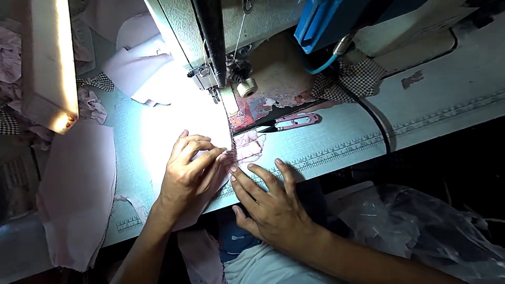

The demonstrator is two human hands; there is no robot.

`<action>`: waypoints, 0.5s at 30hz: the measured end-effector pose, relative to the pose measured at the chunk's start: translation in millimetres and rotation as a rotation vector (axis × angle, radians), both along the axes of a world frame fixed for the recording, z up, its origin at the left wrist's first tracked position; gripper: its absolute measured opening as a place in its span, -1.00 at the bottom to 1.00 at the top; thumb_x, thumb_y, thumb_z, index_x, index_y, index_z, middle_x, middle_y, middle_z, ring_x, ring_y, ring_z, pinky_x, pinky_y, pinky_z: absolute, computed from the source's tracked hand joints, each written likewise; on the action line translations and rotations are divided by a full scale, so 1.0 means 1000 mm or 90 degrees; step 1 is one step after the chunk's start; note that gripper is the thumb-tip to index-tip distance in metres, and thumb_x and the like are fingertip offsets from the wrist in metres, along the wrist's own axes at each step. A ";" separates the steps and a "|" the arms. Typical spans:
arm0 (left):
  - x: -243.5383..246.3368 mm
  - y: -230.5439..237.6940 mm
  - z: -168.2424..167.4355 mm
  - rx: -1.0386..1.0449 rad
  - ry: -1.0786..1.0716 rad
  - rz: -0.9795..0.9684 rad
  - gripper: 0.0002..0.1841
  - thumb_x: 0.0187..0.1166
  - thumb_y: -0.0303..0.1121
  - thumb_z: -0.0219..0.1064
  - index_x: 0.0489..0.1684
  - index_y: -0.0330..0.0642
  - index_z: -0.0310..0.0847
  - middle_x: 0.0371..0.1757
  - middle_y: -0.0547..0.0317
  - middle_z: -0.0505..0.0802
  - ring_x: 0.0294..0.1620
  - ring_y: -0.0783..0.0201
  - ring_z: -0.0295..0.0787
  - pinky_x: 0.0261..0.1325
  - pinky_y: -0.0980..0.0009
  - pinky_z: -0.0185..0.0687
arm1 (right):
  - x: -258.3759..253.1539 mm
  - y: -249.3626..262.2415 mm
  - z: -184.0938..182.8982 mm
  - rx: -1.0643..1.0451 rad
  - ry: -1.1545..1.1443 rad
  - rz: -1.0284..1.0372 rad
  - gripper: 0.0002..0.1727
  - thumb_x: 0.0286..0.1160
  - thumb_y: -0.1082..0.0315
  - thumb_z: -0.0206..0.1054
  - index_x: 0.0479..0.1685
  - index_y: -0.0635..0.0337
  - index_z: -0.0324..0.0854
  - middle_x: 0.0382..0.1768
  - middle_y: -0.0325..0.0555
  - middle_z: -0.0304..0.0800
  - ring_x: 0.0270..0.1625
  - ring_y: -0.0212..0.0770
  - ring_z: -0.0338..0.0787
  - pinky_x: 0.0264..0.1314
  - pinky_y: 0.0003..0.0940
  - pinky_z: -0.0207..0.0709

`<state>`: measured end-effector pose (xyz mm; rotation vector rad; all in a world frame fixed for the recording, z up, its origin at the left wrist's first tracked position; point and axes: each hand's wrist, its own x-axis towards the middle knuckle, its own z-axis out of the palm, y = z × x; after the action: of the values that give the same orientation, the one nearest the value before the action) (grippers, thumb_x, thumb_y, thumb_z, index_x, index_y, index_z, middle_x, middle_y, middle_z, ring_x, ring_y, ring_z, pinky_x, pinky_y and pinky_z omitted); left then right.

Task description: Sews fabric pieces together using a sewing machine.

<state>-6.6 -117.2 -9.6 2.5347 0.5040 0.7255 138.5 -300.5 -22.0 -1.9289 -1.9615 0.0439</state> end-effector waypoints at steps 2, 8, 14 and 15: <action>-0.001 0.000 0.000 -0.016 -0.031 0.008 -0.85 0.60 -0.36 0.41 -0.14 -0.20 0.89 -0.07 0.06 0.89 0.26 0.12 0.79 0.66 -0.10 0.39 | 0.000 0.000 0.000 -0.003 0.001 -0.001 -0.52 0.68 -0.06 0.06 0.36 -0.13 0.72 0.56 -0.38 0.65 0.65 -0.07 0.50 0.71 0.30 -0.05; -0.003 -0.004 -0.006 0.017 0.027 0.004 -0.78 0.64 -0.24 0.38 -0.01 -0.08 0.91 -0.06 0.09 0.88 0.25 0.11 0.77 0.69 -0.18 0.28 | 0.000 0.000 -0.001 -0.003 -0.003 -0.001 -0.52 0.69 -0.07 0.05 0.34 -0.14 0.73 0.55 -0.37 0.66 0.64 -0.07 0.50 0.71 0.30 -0.06; -0.003 0.009 0.009 0.035 0.160 -0.044 -0.63 0.71 -0.06 0.13 0.07 0.17 0.92 0.41 0.18 0.80 0.72 -0.12 0.37 0.78 -0.40 -0.21 | 0.009 0.011 0.006 0.001 -0.010 0.081 -0.50 0.68 -0.09 0.02 0.19 -0.03 0.76 0.44 -0.21 0.75 0.78 -0.01 0.35 0.77 0.39 -0.17; -0.003 0.011 0.008 0.028 0.158 -0.060 -0.64 0.71 -0.09 0.13 0.07 0.13 0.91 0.45 0.21 0.79 0.75 -0.10 0.34 0.80 -0.41 -0.23 | 0.012 0.014 0.006 0.003 -0.013 0.110 -0.49 0.69 -0.08 0.01 0.16 0.01 0.77 0.42 -0.17 0.77 0.79 0.00 0.34 0.79 0.38 -0.18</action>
<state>-9.6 -105.8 -2.1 2.6854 0.4504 0.3931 150.3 -286.5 -16.1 -1.7590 -2.1343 0.0665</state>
